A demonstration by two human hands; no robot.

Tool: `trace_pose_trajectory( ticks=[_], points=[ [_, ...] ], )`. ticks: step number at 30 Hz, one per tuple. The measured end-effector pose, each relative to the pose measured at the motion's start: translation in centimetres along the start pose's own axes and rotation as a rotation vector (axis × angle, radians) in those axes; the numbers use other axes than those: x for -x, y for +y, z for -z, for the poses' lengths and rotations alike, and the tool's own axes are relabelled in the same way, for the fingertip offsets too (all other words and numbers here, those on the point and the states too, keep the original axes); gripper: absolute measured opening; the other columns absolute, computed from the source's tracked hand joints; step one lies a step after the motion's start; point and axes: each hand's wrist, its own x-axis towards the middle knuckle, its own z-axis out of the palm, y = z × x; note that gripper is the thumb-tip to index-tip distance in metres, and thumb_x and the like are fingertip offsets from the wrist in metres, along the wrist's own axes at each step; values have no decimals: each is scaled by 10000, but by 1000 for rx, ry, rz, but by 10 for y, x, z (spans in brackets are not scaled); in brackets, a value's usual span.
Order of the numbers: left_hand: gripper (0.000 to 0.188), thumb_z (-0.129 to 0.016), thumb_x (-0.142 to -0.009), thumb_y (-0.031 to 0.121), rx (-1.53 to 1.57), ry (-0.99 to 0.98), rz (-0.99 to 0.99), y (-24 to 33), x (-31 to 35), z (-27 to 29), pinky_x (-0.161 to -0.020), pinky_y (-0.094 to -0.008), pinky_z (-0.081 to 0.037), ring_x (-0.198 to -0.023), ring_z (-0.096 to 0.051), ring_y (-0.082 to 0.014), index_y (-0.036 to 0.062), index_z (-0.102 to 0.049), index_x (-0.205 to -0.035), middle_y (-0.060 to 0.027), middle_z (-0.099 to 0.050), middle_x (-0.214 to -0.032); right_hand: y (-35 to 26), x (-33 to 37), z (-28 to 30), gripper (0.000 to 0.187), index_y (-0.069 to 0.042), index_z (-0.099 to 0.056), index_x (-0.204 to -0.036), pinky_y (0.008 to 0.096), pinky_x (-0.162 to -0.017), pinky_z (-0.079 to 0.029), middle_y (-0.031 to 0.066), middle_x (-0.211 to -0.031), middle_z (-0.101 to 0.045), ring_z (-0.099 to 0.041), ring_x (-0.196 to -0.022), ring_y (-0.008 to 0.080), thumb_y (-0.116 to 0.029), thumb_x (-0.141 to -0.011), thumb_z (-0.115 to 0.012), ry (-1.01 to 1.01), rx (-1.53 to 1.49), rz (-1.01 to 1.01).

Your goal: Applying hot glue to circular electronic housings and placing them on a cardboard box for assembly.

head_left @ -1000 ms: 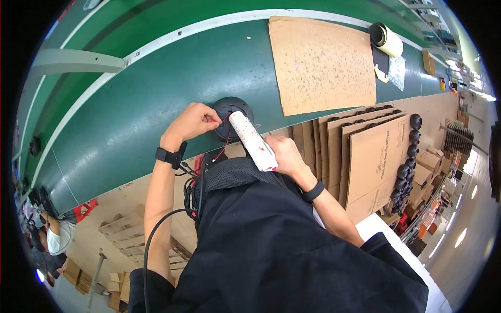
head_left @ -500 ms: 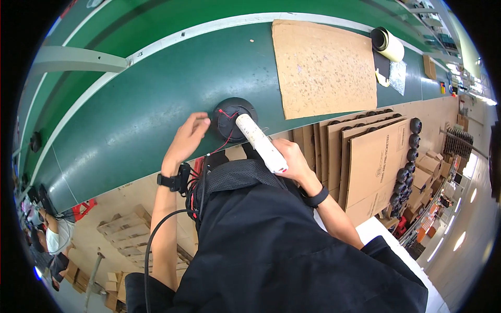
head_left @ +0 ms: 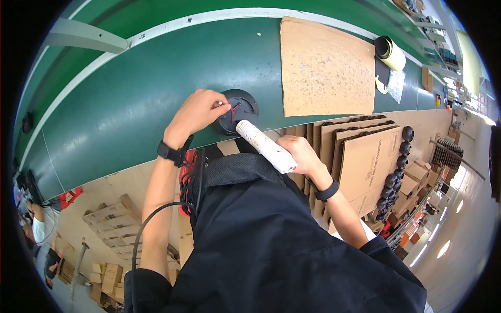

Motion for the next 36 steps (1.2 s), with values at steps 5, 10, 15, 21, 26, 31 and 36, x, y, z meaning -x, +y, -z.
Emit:
trace_pose_trajectory(
  ticks=[5, 10, 15, 21, 26, 31, 36],
  points=[
    [260, -675, -893, 215, 0, -6, 50, 3, -11, -5, -554, -389, -408, -557, -540, -247, -37, -717, -936, -178, -614, -652, -11, -10, 5, 330, -62, -608, -792, 463, -646, -500, 157, -758, -632, -634, -771, 379, -313, -667, -780, -74, 90, 25],
    [274, -673, -898, 220, 26, 15, 62, -2, -4, -8, -601, -380, -467, -605, -605, -265, -40, -724, -968, -204, -661, -717, -26, -15, 7, 316, -51, -622, -815, 461, -627, -494, 169, -752, -633, -631, -745, 384, -299, -679, -763, -81, 138, -3],
    [261, -678, -898, 204, 17, -2, 99, -11, -1, -6, -649, -384, -503, -667, -661, -276, -38, -725, -982, -211, -699, -783, -25, -15, 6, 334, -78, -658, -834, 457, -638, -514, 153, -768, -678, -662, -761, 364, -347, -681, -785, -126, 175, -59],
    [227, -680, -867, 202, 49, 38, 145, -10, 14, 7, -709, -392, -518, -728, -673, -327, 3, -741, -959, -194, -707, -821, -27, -18, 9, 252, -46, -595, -725, 447, -580, -472, 184, -670, -606, -609, -672, 399, -241, -677, -747, -55, 134, -9],
    [203, -711, -871, 165, 84, 24, 193, -13, 40, 11, -620, -323, -470, -641, -569, -156, -17, -743, -956, -110, -672, -743, -29, -15, 12, 269, -43, -574, -699, 456, -564, -456, 186, -657, -595, -605, -667, 401, -248, -680, -747, -48, 146, -4],
    [160, -742, -817, 101, 94, -60, 281, -23, 60, 4, -602, -311, -457, -624, -543, -139, -8, -753, -933, -90, -673, -762, -29, -13, 11, 287, -45, -552, -676, 461, -556, -441, 186, -635, -574, -592, -656, 406, -255, -682, -747, -25, 157, -24],
    [155, -742, -814, 93, 106, -48, 277, -26, 65, -4, -602, -309, -459, -623, -544, -134, -2, -756, -936, -84, -671, -754, -29, -14, 11, 300, -45, -540, -676, 458, -556, -437, 188, -639, -566, -590, -656, 407, -263, -684, -747, -55, 166, -28]
  ],
)
